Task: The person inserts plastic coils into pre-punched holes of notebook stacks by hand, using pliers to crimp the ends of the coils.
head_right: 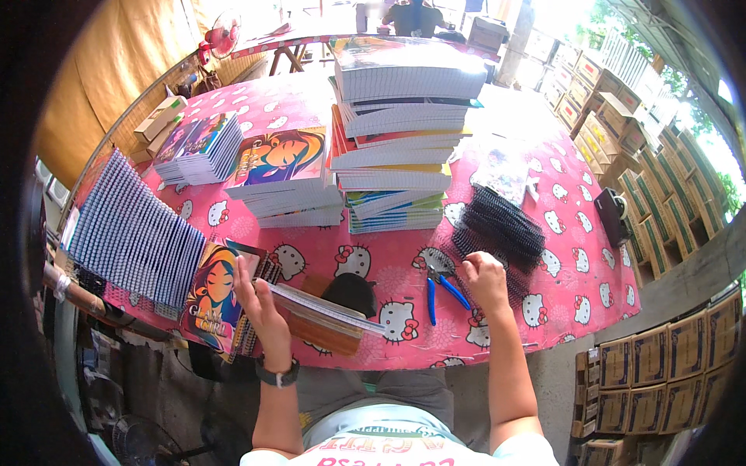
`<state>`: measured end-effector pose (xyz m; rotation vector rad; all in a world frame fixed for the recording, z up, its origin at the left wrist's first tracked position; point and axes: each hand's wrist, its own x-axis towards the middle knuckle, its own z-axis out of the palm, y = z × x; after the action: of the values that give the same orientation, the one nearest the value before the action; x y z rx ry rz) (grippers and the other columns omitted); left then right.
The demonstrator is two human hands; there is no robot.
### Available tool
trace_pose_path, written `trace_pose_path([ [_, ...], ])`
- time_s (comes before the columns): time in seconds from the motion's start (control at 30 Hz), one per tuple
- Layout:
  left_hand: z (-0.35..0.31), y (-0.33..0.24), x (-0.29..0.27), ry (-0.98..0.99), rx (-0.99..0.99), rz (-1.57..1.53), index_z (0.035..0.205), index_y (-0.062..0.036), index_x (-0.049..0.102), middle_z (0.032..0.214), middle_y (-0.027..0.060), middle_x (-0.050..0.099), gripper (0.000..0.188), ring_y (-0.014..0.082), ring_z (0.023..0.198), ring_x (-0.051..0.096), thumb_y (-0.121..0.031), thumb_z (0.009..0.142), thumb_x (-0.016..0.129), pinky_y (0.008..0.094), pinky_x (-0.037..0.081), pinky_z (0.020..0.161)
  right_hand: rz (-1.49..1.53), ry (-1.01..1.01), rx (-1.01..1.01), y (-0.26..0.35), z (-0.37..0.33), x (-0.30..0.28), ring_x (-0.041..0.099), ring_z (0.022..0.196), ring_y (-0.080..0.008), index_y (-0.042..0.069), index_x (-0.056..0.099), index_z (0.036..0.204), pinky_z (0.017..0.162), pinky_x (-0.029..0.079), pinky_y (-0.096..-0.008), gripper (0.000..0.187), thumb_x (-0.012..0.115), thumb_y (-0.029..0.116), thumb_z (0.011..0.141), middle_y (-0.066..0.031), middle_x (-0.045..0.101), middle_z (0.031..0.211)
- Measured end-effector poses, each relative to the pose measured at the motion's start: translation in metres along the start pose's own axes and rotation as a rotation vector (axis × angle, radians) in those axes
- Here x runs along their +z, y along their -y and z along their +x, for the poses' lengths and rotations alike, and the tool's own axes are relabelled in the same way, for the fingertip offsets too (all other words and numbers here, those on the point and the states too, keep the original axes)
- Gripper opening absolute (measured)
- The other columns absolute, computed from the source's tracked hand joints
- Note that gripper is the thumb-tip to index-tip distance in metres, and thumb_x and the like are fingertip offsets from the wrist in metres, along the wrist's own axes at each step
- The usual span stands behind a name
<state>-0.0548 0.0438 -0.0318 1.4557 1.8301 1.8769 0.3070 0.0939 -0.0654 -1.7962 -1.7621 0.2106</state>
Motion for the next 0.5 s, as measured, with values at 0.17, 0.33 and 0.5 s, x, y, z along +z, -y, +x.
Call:
trace_pose_path([
  [0.17, -0.045, -0.063, 0.010, 0.593, 0.516, 0.288, 0.138, -0.0106, 0.041, 0.122, 0.0087, 0.053, 0.074, 0.0274, 0.124, 0.043, -0.051, 0.081, 0.062, 0.0625, 0.000, 0.108, 0.241, -0.234, -0.103, 0.069, -0.009, -0.048, 0.052, 0.075, -0.0196, -0.001, 0.054, 0.116, 0.074, 0.046, -0.0290, 0.027, 0.048, 0.009, 0.091, -0.0109, 0.056, 0.089],
  [0.33, -0.058, -0.047, 0.033, 0.632, 0.547, 0.323, 0.114, -0.0126, 0.060, 0.084, 0.0017, 0.052, 0.050, 0.0205, 0.094, 0.052, -0.040, 0.074, 0.071, 0.0603, 0.002, 0.110, 0.797, 0.324, 0.129, 0.120, -0.046, -0.068, 0.050, 0.075, -0.0126, 0.003, 0.048, 0.127, 0.069, 0.044, -0.0242, 0.033, 0.046, 0.011, 0.096, -0.0070, 0.055, 0.090],
  [0.5, -0.054, -0.060, 0.034, 0.652, 0.528, 0.269, 0.097, -0.0129, 0.066, 0.085, 0.0012, 0.055, 0.033, 0.0204, 0.091, 0.054, -0.032, 0.071, 0.072, 0.0525, 0.014, 0.109, 0.816, 0.546, 0.037, 0.138, -0.073, -0.052, 0.050, 0.072, -0.0088, 0.002, 0.055, 0.120, 0.065, 0.045, -0.0234, 0.028, 0.053, 0.004, 0.093, -0.0043, 0.060, 0.087],
])
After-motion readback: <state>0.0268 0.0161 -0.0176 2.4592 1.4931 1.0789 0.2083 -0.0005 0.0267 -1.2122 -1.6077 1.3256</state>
